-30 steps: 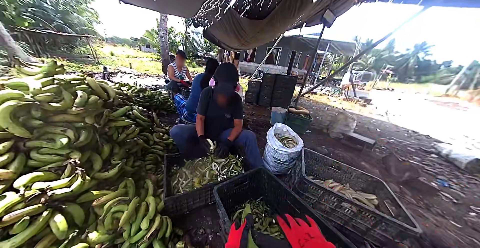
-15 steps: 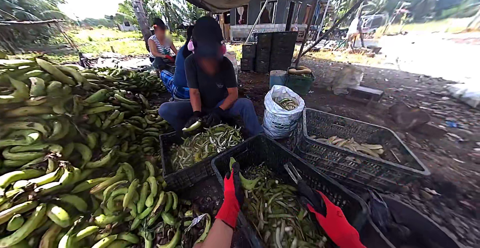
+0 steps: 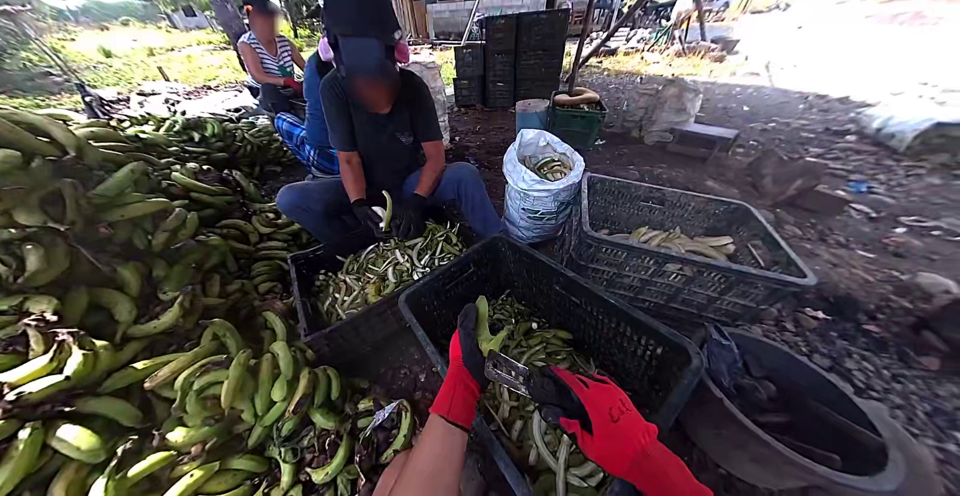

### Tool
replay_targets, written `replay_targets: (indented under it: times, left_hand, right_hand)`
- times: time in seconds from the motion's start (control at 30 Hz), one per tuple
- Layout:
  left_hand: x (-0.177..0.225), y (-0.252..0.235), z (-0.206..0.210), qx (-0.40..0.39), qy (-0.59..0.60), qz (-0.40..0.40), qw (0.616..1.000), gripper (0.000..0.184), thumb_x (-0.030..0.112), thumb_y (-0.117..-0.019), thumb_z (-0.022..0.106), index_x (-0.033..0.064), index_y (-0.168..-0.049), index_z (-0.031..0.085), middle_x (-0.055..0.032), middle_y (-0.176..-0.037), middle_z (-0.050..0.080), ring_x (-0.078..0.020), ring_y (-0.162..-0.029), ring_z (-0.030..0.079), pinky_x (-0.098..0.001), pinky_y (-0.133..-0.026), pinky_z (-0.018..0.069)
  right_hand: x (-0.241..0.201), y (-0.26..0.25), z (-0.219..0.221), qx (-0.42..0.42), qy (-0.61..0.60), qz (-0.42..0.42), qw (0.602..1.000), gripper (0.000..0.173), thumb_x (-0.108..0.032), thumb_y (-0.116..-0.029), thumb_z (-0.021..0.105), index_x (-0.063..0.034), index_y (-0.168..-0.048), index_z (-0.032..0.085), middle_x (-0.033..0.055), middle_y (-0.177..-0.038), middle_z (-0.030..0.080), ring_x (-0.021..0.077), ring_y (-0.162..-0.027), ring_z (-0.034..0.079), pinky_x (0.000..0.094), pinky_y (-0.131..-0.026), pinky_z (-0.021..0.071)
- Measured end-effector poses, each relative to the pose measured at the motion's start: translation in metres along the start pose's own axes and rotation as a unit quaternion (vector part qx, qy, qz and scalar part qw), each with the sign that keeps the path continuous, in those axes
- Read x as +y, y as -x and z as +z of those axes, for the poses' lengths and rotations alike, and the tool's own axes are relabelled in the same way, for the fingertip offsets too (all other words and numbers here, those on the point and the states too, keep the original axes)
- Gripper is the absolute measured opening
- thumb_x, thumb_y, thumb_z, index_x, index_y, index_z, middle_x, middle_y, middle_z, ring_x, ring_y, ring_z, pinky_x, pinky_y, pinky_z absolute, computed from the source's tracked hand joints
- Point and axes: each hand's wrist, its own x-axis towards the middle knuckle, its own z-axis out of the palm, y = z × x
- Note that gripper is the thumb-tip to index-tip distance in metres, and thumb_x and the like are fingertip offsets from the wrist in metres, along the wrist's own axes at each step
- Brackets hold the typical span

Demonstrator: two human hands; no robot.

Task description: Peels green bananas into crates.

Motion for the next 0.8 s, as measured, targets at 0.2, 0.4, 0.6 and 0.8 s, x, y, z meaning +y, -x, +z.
replay_targets:
  times: [0.2, 0.4, 0.6, 0.8]
  left_hand:
    - [-0.009, -0.002, -0.001, -0.025, -0.008, -0.048, 0.999, 0.035, 0.026, -0.112, 0.033, 0.0008, -0.121, 0.056, -0.0082, -0.085, 0.062, -0.012, -0.066, 0.062, -0.0262, -0.058, 0.0543]
    - [-0.015, -0.001, 0.003, -0.043, 0.089, -0.122, 0.988, 0.032, 0.031, -0.1111, 0.034, 0.0066, -0.114, 0.054, -0.0067, -0.077, 0.06, -0.0131, -0.058, 0.061, -0.0269, -0.052, 0.0549]
    - [-0.025, 0.004, 0.011, -0.042, 0.083, -0.116, 0.989, 0.033, 0.032, -0.1116, 0.033, 0.007, -0.116, 0.054, -0.0063, -0.08, 0.061, -0.0124, -0.061, 0.063, -0.0265, -0.054, 0.0552]
    - [-0.027, 0.007, 0.011, -0.042, 0.013, -0.065, 0.997, 0.038, 0.03, -0.113, 0.029, 0.0028, -0.118, 0.056, -0.007, -0.082, 0.061, -0.0126, -0.065, 0.062, -0.0285, -0.06, 0.0552]
  right_hand:
    - [0.002, -0.008, 0.006, -0.004, 0.03, 0.002, 1.0, 0.057, -0.039, -0.1026, 0.052, -0.0107, -0.152, 0.05, 0.0201, -0.133, 0.066, 0.0368, -0.131, 0.059, 0.0598, -0.121, 0.0261]
    - [0.003, -0.015, 0.006, -0.007, 0.044, 0.017, 0.999, 0.056, -0.037, -0.1031, 0.05, -0.0128, -0.154, 0.047, 0.0195, -0.134, 0.066, 0.0363, -0.131, 0.058, 0.06, -0.123, 0.0208]
    - [0.005, -0.018, 0.001, 0.017, 0.048, 0.017, 0.999, 0.055, -0.037, -0.1018, 0.051, -0.0128, -0.151, 0.051, 0.0187, -0.131, 0.068, 0.0363, -0.129, 0.06, 0.0603, -0.122, 0.0214]
    - [0.01, -0.026, -0.003, -0.008, 0.027, 0.037, 0.999, 0.054, -0.037, -0.1043, 0.048, -0.0136, -0.153, 0.048, 0.0167, -0.136, 0.066, 0.0323, -0.135, 0.057, 0.0594, -0.125, 0.0116]
